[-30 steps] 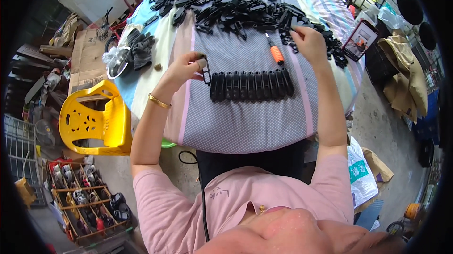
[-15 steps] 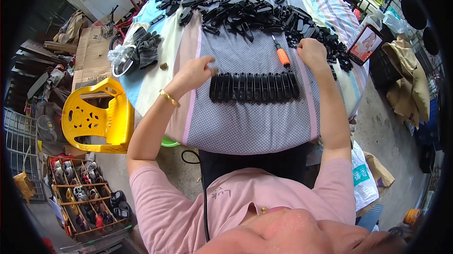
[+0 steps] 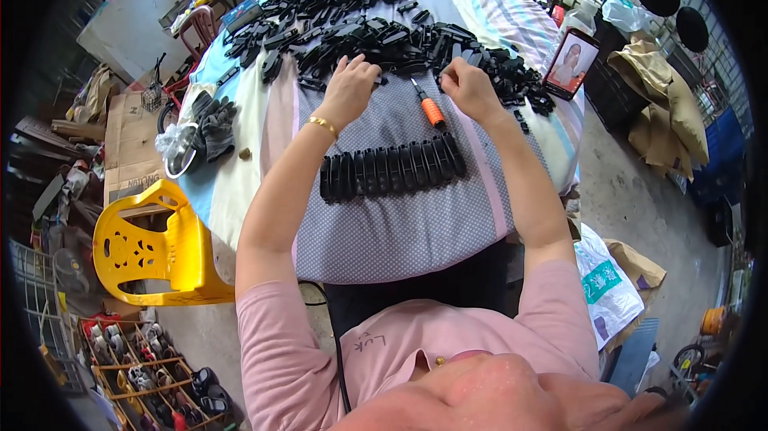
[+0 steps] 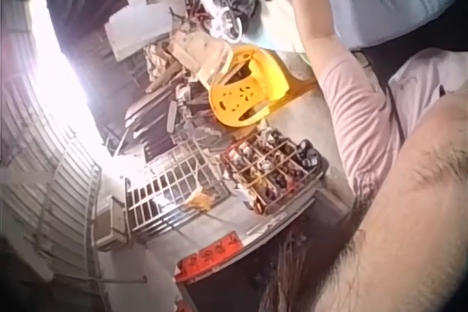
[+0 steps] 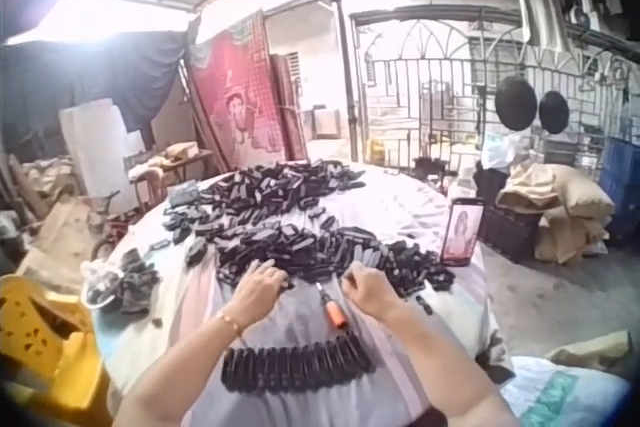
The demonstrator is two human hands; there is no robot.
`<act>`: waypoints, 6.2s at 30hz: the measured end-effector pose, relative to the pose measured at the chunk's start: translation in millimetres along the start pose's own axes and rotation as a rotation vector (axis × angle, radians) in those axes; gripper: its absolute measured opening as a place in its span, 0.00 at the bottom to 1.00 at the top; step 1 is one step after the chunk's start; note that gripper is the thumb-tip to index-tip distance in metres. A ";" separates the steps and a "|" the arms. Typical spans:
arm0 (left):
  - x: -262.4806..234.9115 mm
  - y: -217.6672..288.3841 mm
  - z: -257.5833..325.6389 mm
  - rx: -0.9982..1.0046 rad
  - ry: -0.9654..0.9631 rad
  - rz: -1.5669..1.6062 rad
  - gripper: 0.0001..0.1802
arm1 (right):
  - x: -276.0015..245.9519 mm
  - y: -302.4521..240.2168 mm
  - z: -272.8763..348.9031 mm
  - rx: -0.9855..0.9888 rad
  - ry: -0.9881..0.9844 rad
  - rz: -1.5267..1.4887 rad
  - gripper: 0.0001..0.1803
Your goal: Manually assembling small black plastic components by inserting metal pins and using a small screwdriver.
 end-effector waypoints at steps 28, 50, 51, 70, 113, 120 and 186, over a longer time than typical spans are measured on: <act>-8.0 45.9 76.3 -0.776 -0.120 2.203 0.19 | -30.3 -118.0 35.4 -0.236 0.150 -0.482 0.06; -17.3 52.2 74.9 -0.682 0.059 2.024 0.18 | -35.9 -129.5 43.3 -0.330 0.296 -0.326 0.05; -17.8 53.1 74.5 -0.680 0.060 2.025 0.18 | -36.5 -129.0 43.6 -0.350 0.318 -0.294 0.05; -30.1 48.3 73.5 -0.657 0.223 1.925 0.15 | -28.7 -156.6 51.2 -0.592 0.113 -0.020 0.13; -79.2 62.3 39.3 -0.114 0.301 0.439 0.22 | 8.9 -2.9 6.0 0.380 -0.217 -0.859 0.14; -48.6 56.7 52.2 -0.243 0.128 0.690 0.23 | 22.8 -66.4 25.8 0.211 -0.594 -0.835 0.14; -67.0 -39.2 131.0 -0.804 0.167 1.117 0.23 | -32.8 -37.5 2.6 -0.133 0.276 0.171 0.13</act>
Point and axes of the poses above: each hand's wrist, its own z-axis away from the middle knuckle, its own x-axis out of the palm, y = z × x, the point moved 8 cm from there along -z, towards the middle knuckle, and after that the axes turned 9 degrees about z, right-handed, at the moved point
